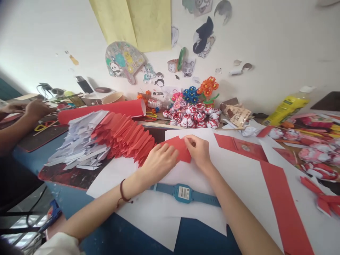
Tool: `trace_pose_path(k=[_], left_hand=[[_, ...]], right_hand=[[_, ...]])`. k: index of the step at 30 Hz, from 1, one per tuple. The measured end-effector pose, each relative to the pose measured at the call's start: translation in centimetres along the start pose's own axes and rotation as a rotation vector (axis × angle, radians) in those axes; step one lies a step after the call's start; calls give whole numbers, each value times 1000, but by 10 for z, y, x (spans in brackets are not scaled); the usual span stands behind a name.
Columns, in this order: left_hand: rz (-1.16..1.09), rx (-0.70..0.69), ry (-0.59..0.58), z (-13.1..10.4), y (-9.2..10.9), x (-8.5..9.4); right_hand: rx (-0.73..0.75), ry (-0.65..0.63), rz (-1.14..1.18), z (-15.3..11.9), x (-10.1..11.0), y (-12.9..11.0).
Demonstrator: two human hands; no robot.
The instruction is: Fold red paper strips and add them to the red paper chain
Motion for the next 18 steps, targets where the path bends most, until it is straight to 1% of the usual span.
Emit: trace_pose_path(k=[2, 4, 7, 9, 12, 14, 16, 18], left_hand=[[3, -70, -18, 14, 8, -13], [3, -115, -22, 21, 13, -22], [-7, -160, 17, 22, 16, -27], [-20, -153, 63, 19, 17, -27], [-64, -81, 111, 15, 15, -27], [-129, -13, 147, 13, 12, -27], [-254, 85, 191, 12, 7, -25], [-453, 232, 215, 11, 0, -23]], right_hand=[[13, 25, -19, 2, 1, 2], [-1, 49, -14, 5, 2, 5], [-43, 77, 6, 9, 3, 8], [-61, 104, -13, 9, 4, 9], [-72, 152, -40, 7, 6, 5], [-80, 170, -18, 4, 8, 2], [-107, 183, 64, 2, 9, -1], [-136, 194, 186, 0, 9, -3]])
Point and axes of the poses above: each hand's wrist, its own z-axis towards the middle knuckle, its own x-axis out of the back of the hand, y = z × x, the point moved 3 cm from there along z, towards the middle knuckle, and after that the axes turned 10 degrees about z, right-handed, at the moved point
